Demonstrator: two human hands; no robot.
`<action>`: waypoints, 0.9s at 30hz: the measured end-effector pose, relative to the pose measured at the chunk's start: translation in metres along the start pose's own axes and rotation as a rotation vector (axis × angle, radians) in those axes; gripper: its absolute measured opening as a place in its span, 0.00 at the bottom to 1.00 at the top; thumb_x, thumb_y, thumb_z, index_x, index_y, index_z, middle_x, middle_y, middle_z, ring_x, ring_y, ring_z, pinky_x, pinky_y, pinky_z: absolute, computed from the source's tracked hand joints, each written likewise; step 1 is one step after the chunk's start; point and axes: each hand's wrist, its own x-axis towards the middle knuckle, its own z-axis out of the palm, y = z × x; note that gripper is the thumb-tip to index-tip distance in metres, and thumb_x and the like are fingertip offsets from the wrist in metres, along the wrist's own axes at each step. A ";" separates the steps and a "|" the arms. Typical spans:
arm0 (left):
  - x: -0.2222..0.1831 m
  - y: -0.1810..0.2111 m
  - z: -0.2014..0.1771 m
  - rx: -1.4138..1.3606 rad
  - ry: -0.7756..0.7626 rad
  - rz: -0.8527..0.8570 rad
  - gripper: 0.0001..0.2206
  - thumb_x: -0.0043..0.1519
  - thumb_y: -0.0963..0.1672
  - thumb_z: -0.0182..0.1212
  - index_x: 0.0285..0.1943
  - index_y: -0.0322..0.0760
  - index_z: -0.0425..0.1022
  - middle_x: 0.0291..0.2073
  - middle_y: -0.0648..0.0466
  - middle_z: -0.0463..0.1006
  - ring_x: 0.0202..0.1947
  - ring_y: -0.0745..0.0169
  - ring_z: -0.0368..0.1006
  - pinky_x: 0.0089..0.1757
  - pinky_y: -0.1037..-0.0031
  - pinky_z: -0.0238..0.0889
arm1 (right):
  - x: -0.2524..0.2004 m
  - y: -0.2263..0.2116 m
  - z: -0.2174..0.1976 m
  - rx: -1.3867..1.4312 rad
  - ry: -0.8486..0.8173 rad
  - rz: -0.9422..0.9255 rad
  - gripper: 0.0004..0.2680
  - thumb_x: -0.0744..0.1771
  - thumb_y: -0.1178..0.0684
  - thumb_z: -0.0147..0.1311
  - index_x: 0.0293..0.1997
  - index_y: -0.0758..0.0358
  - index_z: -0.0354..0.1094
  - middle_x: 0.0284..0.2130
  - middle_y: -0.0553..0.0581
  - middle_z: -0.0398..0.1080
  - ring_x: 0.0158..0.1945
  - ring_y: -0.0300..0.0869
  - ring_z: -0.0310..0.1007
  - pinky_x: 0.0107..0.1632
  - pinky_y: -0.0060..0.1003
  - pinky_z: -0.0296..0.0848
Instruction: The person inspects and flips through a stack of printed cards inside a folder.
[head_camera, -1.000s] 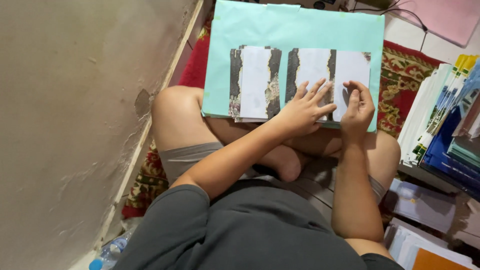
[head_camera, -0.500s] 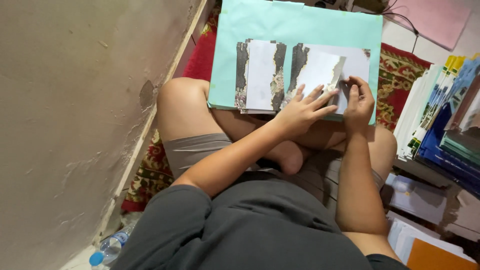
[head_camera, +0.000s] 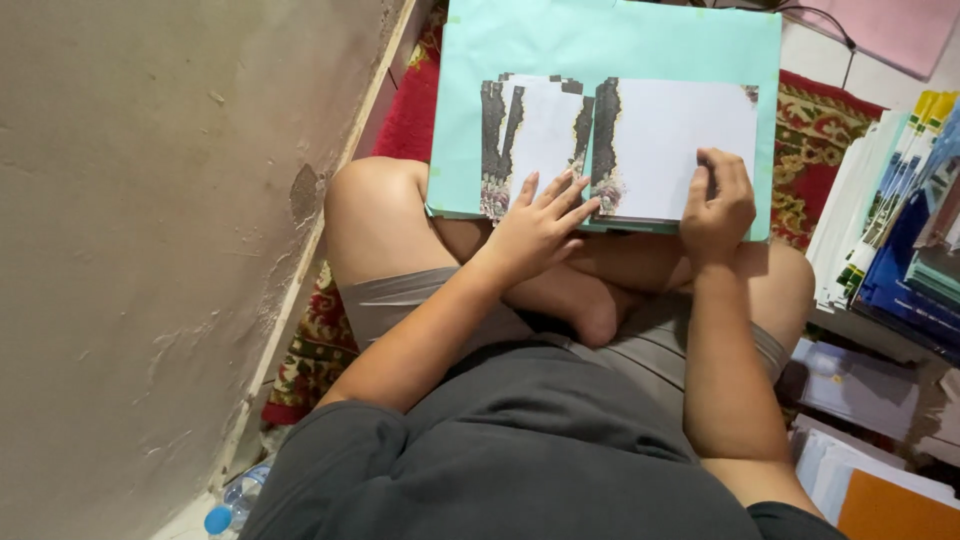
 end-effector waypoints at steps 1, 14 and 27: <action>0.000 0.001 -0.001 0.000 0.001 0.001 0.35 0.59 0.54 0.67 0.76 0.53 0.60 0.72 0.48 0.64 0.73 0.45 0.57 0.65 0.39 0.47 | -0.002 0.000 0.002 -0.001 0.000 0.000 0.07 0.73 0.60 0.50 0.54 0.66 0.74 0.43 0.61 0.72 0.50 0.57 0.76 0.53 0.50 0.75; 0.052 0.035 -0.008 -0.044 0.193 -0.149 0.26 0.68 0.55 0.50 0.68 0.38 0.70 0.69 0.40 0.66 0.72 0.35 0.57 0.65 0.35 0.36 | -0.005 0.008 0.007 -0.204 0.008 -0.022 0.06 0.71 0.55 0.51 0.48 0.59 0.75 0.43 0.56 0.72 0.49 0.55 0.75 0.50 0.49 0.70; 0.156 0.048 0.056 -0.094 0.026 -0.057 0.28 0.59 0.48 0.59 0.70 0.36 0.67 0.68 0.41 0.66 0.70 0.37 0.61 0.63 0.40 0.55 | -0.005 0.037 -0.025 -0.201 -0.032 0.075 0.10 0.68 0.58 0.54 0.54 0.64 0.72 0.43 0.59 0.68 0.50 0.59 0.71 0.52 0.51 0.68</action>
